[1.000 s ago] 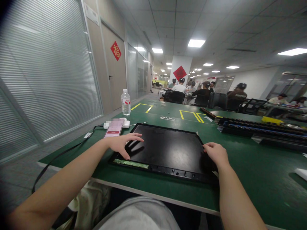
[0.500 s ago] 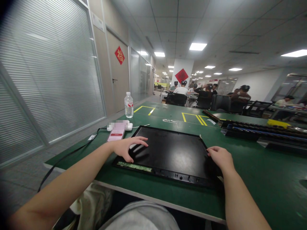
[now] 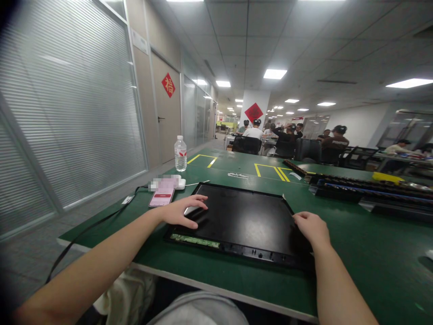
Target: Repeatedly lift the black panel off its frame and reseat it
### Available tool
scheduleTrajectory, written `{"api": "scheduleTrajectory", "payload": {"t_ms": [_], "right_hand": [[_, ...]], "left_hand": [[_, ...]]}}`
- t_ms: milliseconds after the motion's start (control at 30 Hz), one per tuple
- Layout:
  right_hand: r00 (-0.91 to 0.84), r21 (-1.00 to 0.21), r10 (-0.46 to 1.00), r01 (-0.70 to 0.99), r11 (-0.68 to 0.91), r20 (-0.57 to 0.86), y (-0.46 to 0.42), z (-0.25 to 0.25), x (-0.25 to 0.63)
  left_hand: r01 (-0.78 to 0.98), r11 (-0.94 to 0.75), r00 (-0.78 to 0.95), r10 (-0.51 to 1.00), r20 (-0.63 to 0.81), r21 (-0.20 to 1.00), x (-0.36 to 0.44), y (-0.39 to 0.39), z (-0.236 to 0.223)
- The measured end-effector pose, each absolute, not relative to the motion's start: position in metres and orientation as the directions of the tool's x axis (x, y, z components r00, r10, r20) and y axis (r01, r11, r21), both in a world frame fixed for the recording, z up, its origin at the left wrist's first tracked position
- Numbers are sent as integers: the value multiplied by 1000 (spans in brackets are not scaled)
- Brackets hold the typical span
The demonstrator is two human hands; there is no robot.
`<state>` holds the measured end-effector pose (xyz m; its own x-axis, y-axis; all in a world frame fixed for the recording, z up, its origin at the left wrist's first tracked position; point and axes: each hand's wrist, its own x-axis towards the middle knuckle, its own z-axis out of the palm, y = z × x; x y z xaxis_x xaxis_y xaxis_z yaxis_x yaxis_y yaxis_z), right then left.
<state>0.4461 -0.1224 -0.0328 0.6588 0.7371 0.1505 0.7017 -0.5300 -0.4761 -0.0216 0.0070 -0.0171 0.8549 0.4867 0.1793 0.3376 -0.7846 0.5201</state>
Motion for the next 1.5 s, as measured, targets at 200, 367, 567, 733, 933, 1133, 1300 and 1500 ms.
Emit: {"api": "scheduleTrajectory", "payload": {"t_ms": [200, 367, 567, 733, 933, 1133, 1300, 1500], "right_hand": [[656, -490, 739, 699, -520, 151, -123, -31, 445], [659, -490, 732, 701, -518, 170, -122, -33, 445], [660, -487, 727, 706, -513, 191, -122, -34, 446], [666, -512, 726, 690, -512, 172, -125, -30, 442], [693, -524, 707, 659, -540, 143, -124, -27, 440], [689, -521, 712, 662, -539, 139, -122, -29, 445], [682, -510, 712, 678, -530, 167, -121, -31, 447], [691, -495, 709, 669, -555, 140, -122, -29, 444]], "left_hand": [[557, -702, 637, 704, 314, 444, -21, 23, -31], [668, -618, 557, 785, 271, 414, -21, 30, -39], [637, -568, 549, 809, 210, 521, -20, 29, -38], [652, -481, 470, 863, 185, 586, -19, 25, -34], [299, -289, 333, 925, 184, 910, -12, 16, -24], [-83, -32, 268, 962, 53, 996, -4, 9, -15], [-126, 25, 210, 978, 2, 992, -4, 12, -15], [-161, 173, 207, 969, -138, 972, -4, 11, -12]]}}
